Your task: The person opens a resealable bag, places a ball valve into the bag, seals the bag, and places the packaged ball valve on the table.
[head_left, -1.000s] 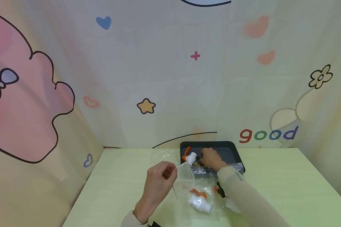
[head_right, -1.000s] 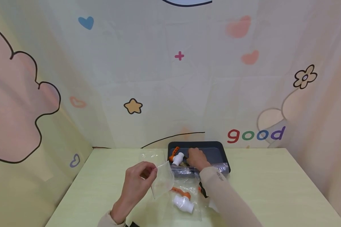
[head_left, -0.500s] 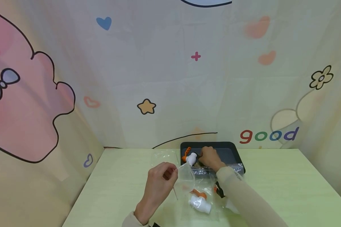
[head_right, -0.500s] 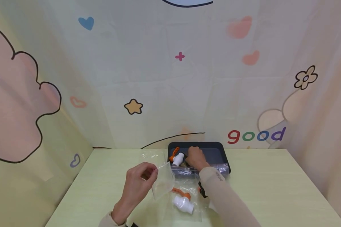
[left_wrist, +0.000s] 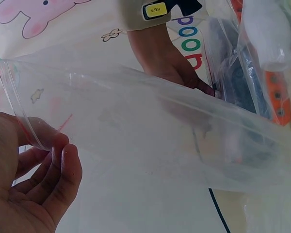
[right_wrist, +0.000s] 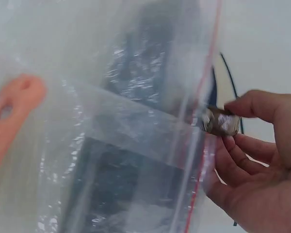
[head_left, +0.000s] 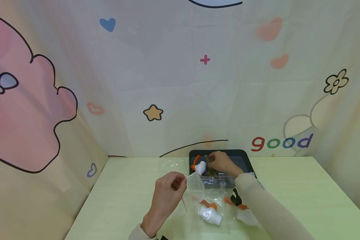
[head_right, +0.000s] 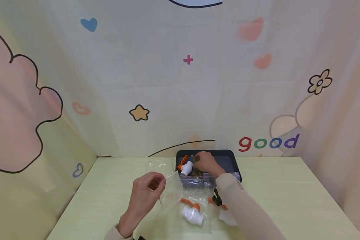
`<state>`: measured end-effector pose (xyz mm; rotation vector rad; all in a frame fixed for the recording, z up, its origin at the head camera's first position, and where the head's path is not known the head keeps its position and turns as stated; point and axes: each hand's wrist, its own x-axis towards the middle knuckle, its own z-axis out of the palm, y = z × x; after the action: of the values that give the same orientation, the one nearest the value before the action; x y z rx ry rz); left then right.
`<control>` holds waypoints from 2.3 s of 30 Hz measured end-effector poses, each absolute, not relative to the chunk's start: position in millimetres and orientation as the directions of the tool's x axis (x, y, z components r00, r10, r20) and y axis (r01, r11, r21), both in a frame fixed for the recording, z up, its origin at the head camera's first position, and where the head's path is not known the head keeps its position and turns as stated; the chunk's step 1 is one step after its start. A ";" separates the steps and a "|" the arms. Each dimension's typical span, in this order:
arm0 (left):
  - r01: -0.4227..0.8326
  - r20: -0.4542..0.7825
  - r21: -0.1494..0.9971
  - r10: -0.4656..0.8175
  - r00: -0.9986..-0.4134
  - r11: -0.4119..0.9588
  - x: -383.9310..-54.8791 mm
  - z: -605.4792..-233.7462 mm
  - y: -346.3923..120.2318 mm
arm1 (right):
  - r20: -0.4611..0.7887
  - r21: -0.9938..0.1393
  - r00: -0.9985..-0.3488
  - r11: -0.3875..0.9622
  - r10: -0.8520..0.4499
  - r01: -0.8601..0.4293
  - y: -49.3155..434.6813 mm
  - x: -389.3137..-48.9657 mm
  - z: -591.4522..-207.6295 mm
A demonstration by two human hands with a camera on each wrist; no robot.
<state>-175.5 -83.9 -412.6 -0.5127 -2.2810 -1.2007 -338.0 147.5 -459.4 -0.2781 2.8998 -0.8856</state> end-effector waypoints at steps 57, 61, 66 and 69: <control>0.554 0.632 0.653 0.031 -0.774 0.517 -181.7 -412.7 -77.6 | 0.698 -0.313 -0.591 0.570 -0.405 -0.760 173.0 -183.7 -295.6; 0.551 0.622 0.661 0.038 -0.782 0.510 -181.1 -412.0 -74.4 | 0.752 -0.279 -0.516 0.513 -0.409 -0.812 171.4 -168.8 -290.9; 0.548 0.616 0.669 0.039 -0.787 0.502 -180.3 -409.4 -68.1 | 0.780 -0.271 -0.476 0.467 -0.406 -0.842 167.9 -153.3 -289.5; 0.547 0.615 0.675 0.032 -0.788 0.496 -180.0 -407.5 -63.5 | 0.783 -0.272 -0.471 0.457 -0.405 -0.847 165.5 -146.0 -291.1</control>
<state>-180.0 -63.5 -407.5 -0.4747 -2.2066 -1.2647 -146.0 165.5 -291.1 -1.5997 3.1769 -1.3592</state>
